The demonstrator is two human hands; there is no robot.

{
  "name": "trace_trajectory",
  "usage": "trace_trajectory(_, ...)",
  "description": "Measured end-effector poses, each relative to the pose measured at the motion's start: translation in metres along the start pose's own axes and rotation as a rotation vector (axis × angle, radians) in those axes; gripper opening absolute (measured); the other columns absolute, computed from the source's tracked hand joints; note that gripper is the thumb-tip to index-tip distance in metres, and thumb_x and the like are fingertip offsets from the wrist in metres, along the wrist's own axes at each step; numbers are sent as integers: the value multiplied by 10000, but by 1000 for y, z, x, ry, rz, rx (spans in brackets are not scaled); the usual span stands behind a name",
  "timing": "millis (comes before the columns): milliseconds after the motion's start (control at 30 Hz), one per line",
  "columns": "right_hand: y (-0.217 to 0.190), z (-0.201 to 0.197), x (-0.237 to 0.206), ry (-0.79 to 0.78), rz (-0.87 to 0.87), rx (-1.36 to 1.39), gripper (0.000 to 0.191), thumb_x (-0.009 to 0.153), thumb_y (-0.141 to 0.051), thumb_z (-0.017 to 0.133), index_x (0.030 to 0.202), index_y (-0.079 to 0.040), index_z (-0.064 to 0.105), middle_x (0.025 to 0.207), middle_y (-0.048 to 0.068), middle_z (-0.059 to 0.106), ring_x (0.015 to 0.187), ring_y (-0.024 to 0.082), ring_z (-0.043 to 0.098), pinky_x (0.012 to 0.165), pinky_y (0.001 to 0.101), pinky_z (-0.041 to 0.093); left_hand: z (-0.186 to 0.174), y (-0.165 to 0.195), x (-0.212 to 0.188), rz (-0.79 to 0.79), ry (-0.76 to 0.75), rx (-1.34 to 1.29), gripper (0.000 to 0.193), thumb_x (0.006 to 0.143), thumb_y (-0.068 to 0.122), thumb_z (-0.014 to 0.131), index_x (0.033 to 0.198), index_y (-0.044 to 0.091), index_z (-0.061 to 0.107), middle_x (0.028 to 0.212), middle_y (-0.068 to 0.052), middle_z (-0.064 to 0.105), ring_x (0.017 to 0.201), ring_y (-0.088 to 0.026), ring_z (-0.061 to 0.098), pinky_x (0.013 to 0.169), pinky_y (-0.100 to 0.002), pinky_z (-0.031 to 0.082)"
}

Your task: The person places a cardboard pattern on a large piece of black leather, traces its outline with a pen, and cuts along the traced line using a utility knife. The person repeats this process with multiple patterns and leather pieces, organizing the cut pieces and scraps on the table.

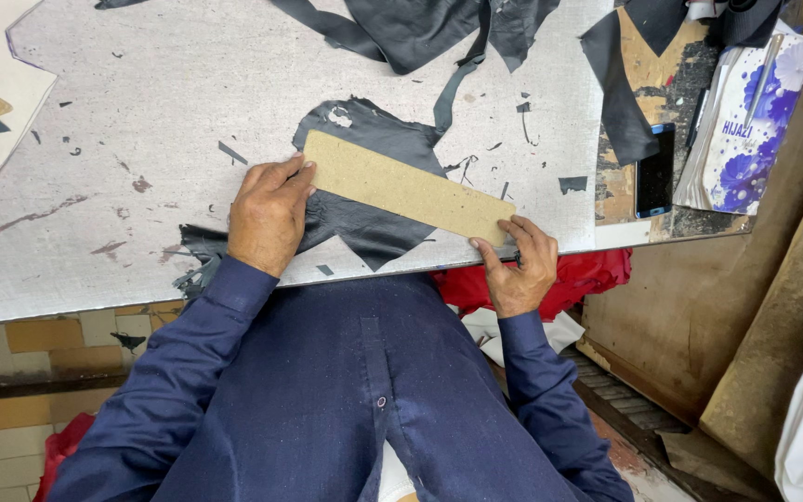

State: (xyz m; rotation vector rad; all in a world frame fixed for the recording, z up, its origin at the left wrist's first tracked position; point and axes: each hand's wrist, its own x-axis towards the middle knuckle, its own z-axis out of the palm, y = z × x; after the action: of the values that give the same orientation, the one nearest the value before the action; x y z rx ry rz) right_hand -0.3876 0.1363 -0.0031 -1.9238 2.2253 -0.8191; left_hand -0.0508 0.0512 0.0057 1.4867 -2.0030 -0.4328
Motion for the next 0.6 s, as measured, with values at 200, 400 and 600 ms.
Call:
trace_trajectory(200, -2, 4, -4, 19, 10, 28, 452, 733, -260, 959, 1094, -75, 760, 1233, 74, 716, 1105, 276, 622, 936, 399, 535, 0, -2, -1, -37, 44, -78, 245, 922, 52, 741, 1164, 28, 766, 1197, -110, 720, 1104, -285, 652, 942, -373, 559)
trace_trajectory(400, 18, 3, 4, -39, 160, 210, 439, 755, -246, 953, 1117, -98, 753, 1103, 59, 712, 918, 170, 622, 806, 333, 548, -4, -6, -2, -11, 62, -45, 276, 898, 21, 731, 1173, 29, 750, 1249, -133, 676, 1138, -321, 631, 944, -391, 558)
trace_trajectory(600, 44, -39, 76, -181, 727, 985, 312, 936, -25, 630, 1243, -64, 591, 1026, -5, 656, 873, 128, 604, 731, 294, 559, 9, 22, -8, 211, -93, 23, 436, 842, -12, 640, 1265, 48, 725, 1322, -148, 645, 1220, -323, 581, 1022, -391, 518)
